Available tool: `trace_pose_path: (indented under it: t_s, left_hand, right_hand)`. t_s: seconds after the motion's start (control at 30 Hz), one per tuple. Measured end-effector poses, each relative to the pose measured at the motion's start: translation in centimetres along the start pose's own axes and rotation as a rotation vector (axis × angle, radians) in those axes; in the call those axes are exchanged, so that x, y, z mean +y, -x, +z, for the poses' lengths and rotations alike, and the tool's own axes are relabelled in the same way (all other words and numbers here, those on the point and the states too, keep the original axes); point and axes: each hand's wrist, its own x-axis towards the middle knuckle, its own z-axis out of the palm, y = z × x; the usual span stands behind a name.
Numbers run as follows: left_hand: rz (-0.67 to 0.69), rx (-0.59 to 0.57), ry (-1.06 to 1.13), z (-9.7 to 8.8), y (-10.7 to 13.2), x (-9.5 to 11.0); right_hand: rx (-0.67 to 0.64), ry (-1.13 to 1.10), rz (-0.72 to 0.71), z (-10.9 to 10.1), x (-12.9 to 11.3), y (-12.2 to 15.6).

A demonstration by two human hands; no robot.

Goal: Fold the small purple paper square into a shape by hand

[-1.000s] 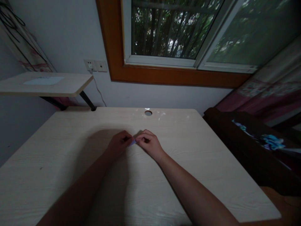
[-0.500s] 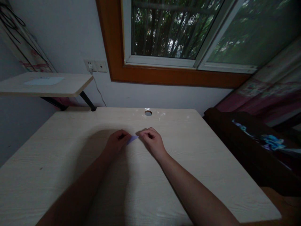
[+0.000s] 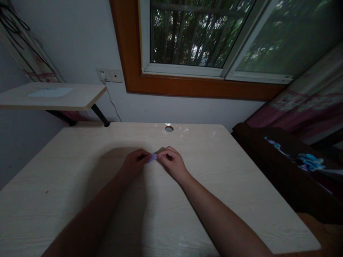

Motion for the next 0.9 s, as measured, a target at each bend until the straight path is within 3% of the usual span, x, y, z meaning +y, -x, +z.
trace_pose_path:
  t_s: [0.4, 0.73, 0.9]
  left_hand:
    - [0.012, -0.05, -0.035, -0.14, -0.04, -0.11]
    - [0.084, -0.139, -0.182, 0.16, 0.09, 0.14]
    - [0.092, -0.149, -0.192, 0.21, 0.06, -0.17]
  right_hand:
    - [0.071, -0.037, 0.044, -0.06, 0.42, -0.04]
    - [-0.082, 0.011, -0.011, 0.19, 0.05, -0.04]
    - [-0.076, 0.018, -0.004, 0.08, -0.14, -0.01]
